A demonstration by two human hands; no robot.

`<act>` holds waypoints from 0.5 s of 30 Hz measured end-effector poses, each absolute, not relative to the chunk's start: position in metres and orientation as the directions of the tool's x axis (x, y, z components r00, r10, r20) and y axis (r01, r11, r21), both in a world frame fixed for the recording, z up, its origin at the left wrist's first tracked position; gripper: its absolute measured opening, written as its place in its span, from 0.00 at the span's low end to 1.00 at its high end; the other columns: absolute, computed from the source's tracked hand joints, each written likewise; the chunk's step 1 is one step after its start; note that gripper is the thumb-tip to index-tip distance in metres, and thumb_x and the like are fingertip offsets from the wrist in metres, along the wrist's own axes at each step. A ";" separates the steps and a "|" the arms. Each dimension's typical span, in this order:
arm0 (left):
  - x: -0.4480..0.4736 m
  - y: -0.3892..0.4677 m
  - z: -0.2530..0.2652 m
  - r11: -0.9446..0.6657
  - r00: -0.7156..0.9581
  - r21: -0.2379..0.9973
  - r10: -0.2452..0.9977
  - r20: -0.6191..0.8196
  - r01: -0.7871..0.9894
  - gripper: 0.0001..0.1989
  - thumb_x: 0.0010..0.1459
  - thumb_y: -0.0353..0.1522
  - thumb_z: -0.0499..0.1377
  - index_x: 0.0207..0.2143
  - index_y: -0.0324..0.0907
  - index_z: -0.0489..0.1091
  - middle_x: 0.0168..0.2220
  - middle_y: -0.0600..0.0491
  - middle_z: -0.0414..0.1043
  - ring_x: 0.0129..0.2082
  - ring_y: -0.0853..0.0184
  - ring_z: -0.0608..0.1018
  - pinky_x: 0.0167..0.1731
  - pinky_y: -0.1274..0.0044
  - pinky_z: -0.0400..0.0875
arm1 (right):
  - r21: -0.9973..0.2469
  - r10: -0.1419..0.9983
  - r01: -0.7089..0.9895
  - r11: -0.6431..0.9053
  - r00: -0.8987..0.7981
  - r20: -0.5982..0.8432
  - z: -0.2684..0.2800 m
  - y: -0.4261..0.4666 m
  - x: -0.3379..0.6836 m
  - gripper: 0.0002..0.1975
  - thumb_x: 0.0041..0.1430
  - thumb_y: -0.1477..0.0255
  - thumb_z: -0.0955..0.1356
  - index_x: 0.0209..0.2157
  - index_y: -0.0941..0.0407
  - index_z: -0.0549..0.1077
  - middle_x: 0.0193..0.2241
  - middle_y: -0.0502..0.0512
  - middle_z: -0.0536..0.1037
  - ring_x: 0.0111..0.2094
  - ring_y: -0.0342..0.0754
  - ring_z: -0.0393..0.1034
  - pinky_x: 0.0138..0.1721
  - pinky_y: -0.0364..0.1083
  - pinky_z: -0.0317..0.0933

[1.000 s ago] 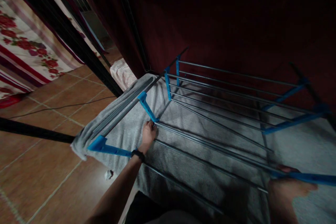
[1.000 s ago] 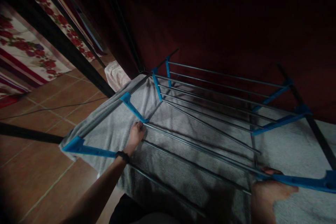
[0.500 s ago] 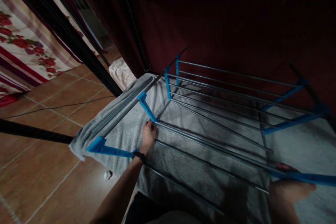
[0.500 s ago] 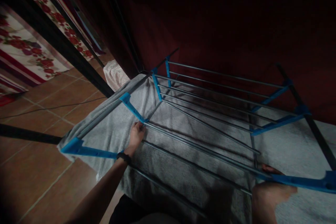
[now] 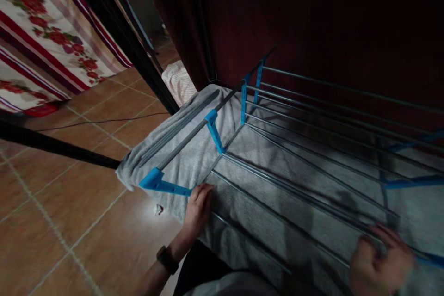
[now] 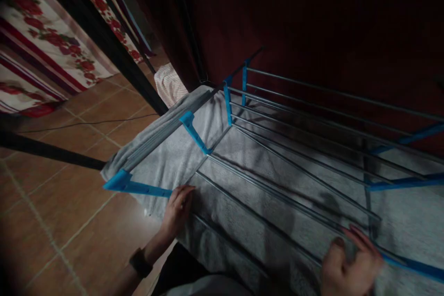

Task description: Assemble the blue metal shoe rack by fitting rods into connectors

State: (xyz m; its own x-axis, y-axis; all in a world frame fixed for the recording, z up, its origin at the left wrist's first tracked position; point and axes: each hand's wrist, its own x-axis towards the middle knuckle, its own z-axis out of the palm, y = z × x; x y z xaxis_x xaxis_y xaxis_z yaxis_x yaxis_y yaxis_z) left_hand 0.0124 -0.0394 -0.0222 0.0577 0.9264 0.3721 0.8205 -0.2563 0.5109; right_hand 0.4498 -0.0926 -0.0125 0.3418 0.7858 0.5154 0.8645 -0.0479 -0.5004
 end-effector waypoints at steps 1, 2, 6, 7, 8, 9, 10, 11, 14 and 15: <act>0.008 -0.049 -0.025 -0.296 0.107 0.510 0.924 0.367 0.808 0.15 0.66 0.26 0.50 0.52 0.44 0.68 0.47 0.47 0.71 0.49 0.63 0.75 0.49 0.70 0.73 | -0.466 0.815 0.885 -0.020 0.284 0.505 -0.007 -0.076 0.440 0.21 0.67 0.62 0.59 0.57 0.57 0.66 0.54 0.67 0.69 0.59 0.66 0.61 0.59 0.66 0.54; 0.005 -0.057 -0.028 -0.333 0.155 0.498 0.918 0.364 0.801 0.15 0.66 0.25 0.51 0.52 0.44 0.68 0.47 0.47 0.72 0.49 0.64 0.75 0.49 0.71 0.73 | -0.427 0.869 0.904 0.040 0.179 0.462 -0.003 -0.060 0.427 0.21 0.68 0.62 0.59 0.57 0.57 0.66 0.53 0.67 0.71 0.57 0.64 0.63 0.58 0.63 0.57; 0.004 -0.072 -0.031 -0.388 0.268 0.427 0.910 0.316 0.817 0.19 0.66 0.26 0.50 0.58 0.42 0.65 0.52 0.45 0.72 0.54 0.60 0.73 0.53 0.67 0.71 | -0.240 0.961 0.943 0.229 -0.179 0.211 0.001 -0.003 0.366 0.26 0.69 0.60 0.58 0.63 0.59 0.59 0.55 0.67 0.71 0.56 0.60 0.66 0.56 0.59 0.60; 0.006 -0.071 -0.029 -0.400 0.295 0.419 0.909 0.294 0.815 0.20 0.66 0.26 0.50 0.59 0.41 0.64 0.52 0.44 0.72 0.54 0.59 0.73 0.54 0.65 0.69 | -0.188 0.964 0.949 0.253 -0.232 0.130 0.000 0.008 0.353 0.25 0.70 0.61 0.58 0.63 0.59 0.59 0.54 0.66 0.72 0.54 0.59 0.68 0.55 0.58 0.60; 0.007 -0.069 -0.027 -0.421 0.337 0.414 0.904 0.263 0.807 0.20 0.66 0.26 0.50 0.59 0.41 0.64 0.52 0.44 0.72 0.53 0.59 0.73 0.55 0.64 0.68 | -0.143 0.962 0.952 0.271 -0.268 0.041 0.000 0.017 0.341 0.23 0.70 0.62 0.58 0.61 0.58 0.61 0.53 0.65 0.73 0.51 0.58 0.71 0.53 0.56 0.62; 0.008 -0.067 -0.023 -0.453 0.392 0.409 0.891 0.228 0.792 0.20 0.67 0.27 0.51 0.59 0.42 0.64 0.52 0.44 0.73 0.53 0.59 0.73 0.56 0.62 0.67 | -0.108 0.957 0.954 0.279 -0.286 -0.048 -0.001 0.024 0.333 0.21 0.70 0.64 0.58 0.59 0.57 0.64 0.52 0.64 0.74 0.48 0.56 0.73 0.49 0.54 0.64; 0.009 -0.065 -0.020 -0.489 0.449 0.405 0.872 0.196 0.772 0.19 0.67 0.29 0.52 0.59 0.42 0.65 0.51 0.45 0.73 0.52 0.58 0.73 0.57 0.61 0.66 | -0.081 0.950 0.958 0.277 -0.285 -0.125 -0.001 0.031 0.327 0.18 0.70 0.66 0.58 0.57 0.56 0.66 0.51 0.63 0.75 0.45 0.54 0.74 0.45 0.52 0.65; 0.010 -0.062 -0.016 -0.521 0.498 0.401 0.850 0.169 0.753 0.19 0.67 0.32 0.53 0.58 0.41 0.65 0.51 0.44 0.73 0.51 0.58 0.73 0.56 0.61 0.66 | -0.066 0.943 0.961 0.269 -0.276 -0.187 -0.001 0.037 0.325 0.17 0.70 0.68 0.57 0.55 0.55 0.68 0.50 0.62 0.76 0.43 0.52 0.75 0.42 0.50 0.65; 0.011 -0.057 -0.008 -0.554 0.550 0.404 0.823 0.138 0.728 0.19 0.65 0.39 0.56 0.54 0.41 0.69 0.50 0.43 0.73 0.50 0.56 0.74 0.52 0.61 0.69 | -0.124 0.917 0.955 0.268 -0.293 -0.271 0.000 0.048 0.330 0.17 0.70 0.71 0.56 0.53 0.56 0.70 0.49 0.62 0.77 0.46 0.53 0.74 0.42 0.49 0.65; 0.012 -0.057 -0.007 -0.553 0.552 0.412 0.823 0.134 0.724 0.18 0.65 0.40 0.56 0.53 0.41 0.70 0.49 0.43 0.73 0.49 0.57 0.74 0.51 0.62 0.69 | -0.174 0.905 0.944 0.280 -0.320 -0.281 0.001 0.049 0.333 0.18 0.70 0.71 0.56 0.53 0.56 0.70 0.49 0.62 0.77 0.48 0.54 0.74 0.45 0.50 0.65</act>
